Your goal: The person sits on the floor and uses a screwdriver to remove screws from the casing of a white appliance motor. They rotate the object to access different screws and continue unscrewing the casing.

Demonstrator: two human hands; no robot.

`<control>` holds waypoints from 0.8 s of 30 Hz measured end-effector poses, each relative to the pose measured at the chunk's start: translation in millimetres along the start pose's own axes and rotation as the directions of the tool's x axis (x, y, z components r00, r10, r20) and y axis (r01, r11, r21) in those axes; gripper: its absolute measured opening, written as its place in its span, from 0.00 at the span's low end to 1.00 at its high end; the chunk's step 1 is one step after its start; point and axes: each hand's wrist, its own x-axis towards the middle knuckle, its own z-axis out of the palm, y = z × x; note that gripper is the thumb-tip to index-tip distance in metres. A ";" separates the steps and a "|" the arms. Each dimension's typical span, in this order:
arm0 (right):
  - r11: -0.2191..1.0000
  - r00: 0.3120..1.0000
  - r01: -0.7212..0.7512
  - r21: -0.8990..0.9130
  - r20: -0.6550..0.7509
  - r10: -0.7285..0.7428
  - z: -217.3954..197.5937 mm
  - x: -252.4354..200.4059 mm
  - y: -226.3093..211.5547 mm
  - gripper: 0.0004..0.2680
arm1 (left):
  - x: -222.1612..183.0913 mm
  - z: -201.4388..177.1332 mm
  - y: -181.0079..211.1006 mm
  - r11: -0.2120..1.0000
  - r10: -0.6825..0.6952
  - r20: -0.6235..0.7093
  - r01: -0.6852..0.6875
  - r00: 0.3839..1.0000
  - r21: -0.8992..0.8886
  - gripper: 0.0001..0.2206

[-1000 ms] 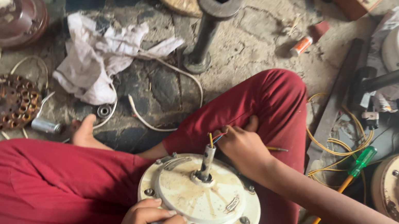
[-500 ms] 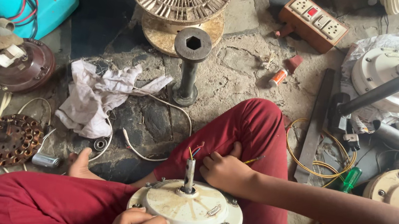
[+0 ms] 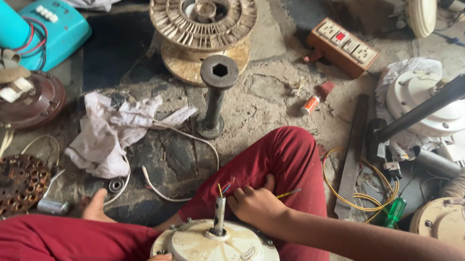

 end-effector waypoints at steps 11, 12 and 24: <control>0.816 0.899 -0.182 0.548 -0.243 0.364 -51.6 -7.3 31.7 0.09 | 50.5 -0.8 -11.8 0.950 -0.106 0.128 0.139 0.986 -0.281 0.27; 0.621 0.794 -0.315 0.718 -0.159 0.587 -61.0 -9.4 34.4 0.10 | 62.7 -3.5 -10.9 0.916 -0.167 0.198 0.226 0.966 -0.332 0.30; -0.184 0.713 -0.069 0.980 0.178 0.678 -137.7 -13.5 -13.7 0.05 | 146.2 1.8 -12.4 0.544 -0.614 0.323 0.683 0.720 -0.487 0.04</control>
